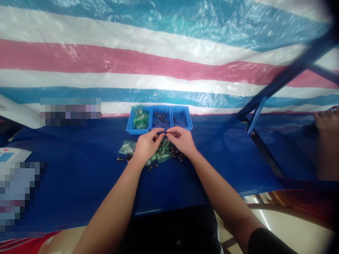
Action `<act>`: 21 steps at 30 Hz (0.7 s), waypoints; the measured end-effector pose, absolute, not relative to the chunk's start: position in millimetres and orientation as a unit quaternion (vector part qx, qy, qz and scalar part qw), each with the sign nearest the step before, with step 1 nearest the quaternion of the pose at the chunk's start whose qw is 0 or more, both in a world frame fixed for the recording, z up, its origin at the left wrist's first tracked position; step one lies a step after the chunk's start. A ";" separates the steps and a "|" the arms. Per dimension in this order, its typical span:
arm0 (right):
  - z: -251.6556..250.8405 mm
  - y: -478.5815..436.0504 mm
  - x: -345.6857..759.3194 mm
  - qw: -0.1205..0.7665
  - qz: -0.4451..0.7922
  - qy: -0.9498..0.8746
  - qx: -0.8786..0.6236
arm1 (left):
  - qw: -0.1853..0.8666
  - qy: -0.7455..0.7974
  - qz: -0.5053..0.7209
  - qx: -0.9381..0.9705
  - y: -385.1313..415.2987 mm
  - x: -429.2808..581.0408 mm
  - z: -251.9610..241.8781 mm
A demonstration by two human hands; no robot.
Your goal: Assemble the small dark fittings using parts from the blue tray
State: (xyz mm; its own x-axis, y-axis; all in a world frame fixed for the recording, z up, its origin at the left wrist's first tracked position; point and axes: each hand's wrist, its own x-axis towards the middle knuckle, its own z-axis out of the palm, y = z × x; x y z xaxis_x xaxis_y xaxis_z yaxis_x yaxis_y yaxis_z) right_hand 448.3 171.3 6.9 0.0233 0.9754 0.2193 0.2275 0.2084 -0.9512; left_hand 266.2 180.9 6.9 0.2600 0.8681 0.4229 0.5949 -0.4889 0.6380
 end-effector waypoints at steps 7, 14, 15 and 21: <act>7.1 171.5 448.9 0.503 0.375 -0.594 -0.504 | 0.171 0.473 0.369 0.782 181.2 265.9 7.0; 5.5 172.7 447.1 0.508 0.381 -0.588 -0.502 | 0.176 0.484 0.359 0.778 179.6 266.9 9.4; 5.8 172.4 447.1 0.508 0.380 -0.587 -0.503 | 0.176 0.485 0.362 0.777 179.7 267.1 8.9; 8.2 171.6 447.5 0.505 0.373 -0.587 -0.512 | 0.171 0.473 0.376 0.778 180.6 266.9 5.3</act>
